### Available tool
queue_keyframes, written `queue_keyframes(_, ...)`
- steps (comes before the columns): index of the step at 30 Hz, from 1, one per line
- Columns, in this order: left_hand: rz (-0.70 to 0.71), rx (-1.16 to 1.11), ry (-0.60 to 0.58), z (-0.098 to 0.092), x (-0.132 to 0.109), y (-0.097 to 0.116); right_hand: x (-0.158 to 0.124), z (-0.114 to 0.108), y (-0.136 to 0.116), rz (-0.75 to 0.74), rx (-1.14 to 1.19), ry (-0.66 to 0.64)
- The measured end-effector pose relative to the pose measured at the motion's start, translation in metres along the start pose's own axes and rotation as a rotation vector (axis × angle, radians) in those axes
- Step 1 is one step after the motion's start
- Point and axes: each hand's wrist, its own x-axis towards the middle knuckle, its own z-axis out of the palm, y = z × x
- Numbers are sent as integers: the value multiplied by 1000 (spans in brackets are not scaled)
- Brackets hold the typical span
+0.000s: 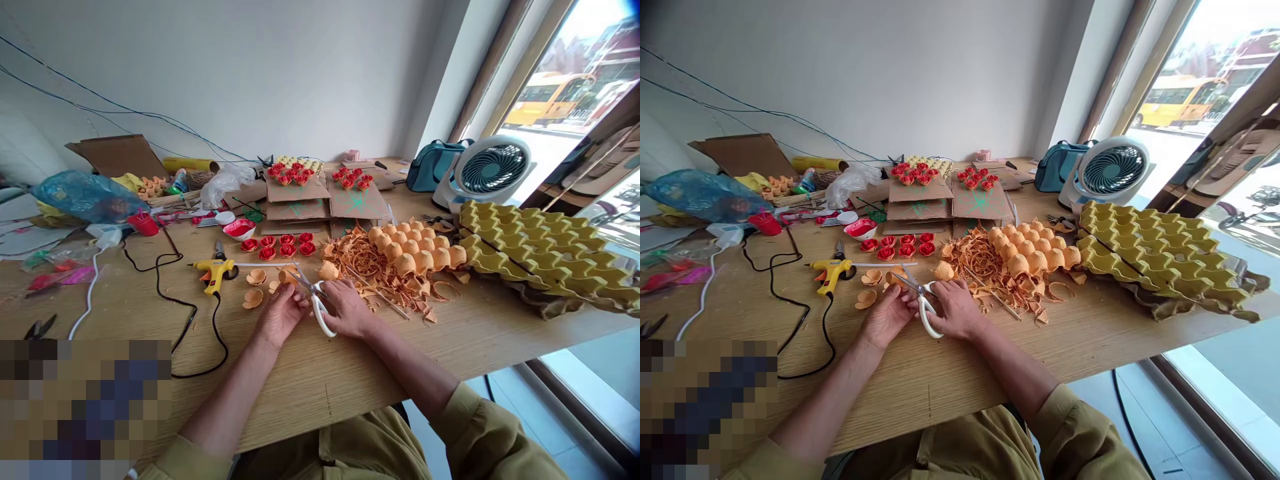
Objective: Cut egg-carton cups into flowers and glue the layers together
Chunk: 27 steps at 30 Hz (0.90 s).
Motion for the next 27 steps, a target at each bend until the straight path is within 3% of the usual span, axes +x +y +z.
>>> queue_keyframes(9, -90, 57, -17, 2, -1, -4, 1, 0, 2, -26, -57, 13)
queue_keyframes(17, -66, 41, 15, 4, -3, -6, 0, 1, 3, -80, -34, 17)
queue_keyframes(21, -122, 77, -25, 5, -5, -7, -1, 1, 4, -119, 32, 4)
queue_keyframes(27, -79, 63, -48, 7, -7, -7, -1, 1, 6, -143, 57, 0)
